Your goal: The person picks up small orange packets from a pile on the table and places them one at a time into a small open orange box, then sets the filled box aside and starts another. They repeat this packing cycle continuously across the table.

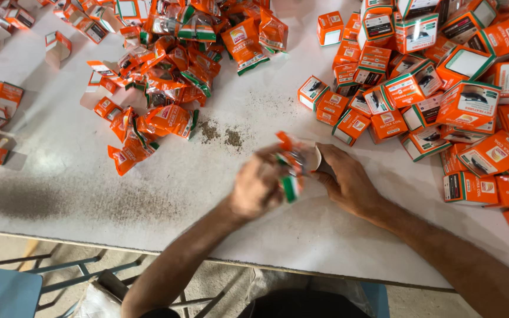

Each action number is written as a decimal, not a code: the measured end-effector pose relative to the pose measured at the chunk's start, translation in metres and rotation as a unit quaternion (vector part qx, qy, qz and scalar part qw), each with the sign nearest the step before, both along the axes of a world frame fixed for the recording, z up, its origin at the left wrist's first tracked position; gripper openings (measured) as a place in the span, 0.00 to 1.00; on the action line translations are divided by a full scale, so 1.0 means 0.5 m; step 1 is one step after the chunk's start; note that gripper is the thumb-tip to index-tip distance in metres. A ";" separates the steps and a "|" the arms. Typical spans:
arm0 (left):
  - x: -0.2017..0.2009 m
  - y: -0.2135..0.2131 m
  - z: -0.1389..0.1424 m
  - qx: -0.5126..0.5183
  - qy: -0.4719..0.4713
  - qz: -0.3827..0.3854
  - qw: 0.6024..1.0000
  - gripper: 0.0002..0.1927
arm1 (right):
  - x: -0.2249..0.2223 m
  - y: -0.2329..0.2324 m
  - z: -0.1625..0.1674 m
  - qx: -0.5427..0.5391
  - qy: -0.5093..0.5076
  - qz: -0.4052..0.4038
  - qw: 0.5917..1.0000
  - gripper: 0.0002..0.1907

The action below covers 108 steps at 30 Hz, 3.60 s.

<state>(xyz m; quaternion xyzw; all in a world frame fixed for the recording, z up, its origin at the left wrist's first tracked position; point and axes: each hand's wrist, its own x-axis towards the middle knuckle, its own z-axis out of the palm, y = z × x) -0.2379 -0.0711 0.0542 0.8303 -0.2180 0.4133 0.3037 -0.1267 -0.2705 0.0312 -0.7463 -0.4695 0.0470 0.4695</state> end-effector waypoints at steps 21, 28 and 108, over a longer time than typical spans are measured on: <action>0.051 -0.060 -0.018 0.092 0.234 0.169 0.953 0.14 | 0.003 0.002 -0.032 -0.016 -0.074 -0.031 0.997 0.29; 0.048 -0.053 -0.025 -0.058 0.206 0.162 0.963 0.17 | 0.015 0.003 -0.050 -0.003 -0.097 -0.021 0.995 0.29; 0.482 0.113 -0.024 -0.045 0.044 0.079 0.995 0.15 | -0.003 -0.007 -0.009 -0.028 -0.316 0.105 0.943 0.34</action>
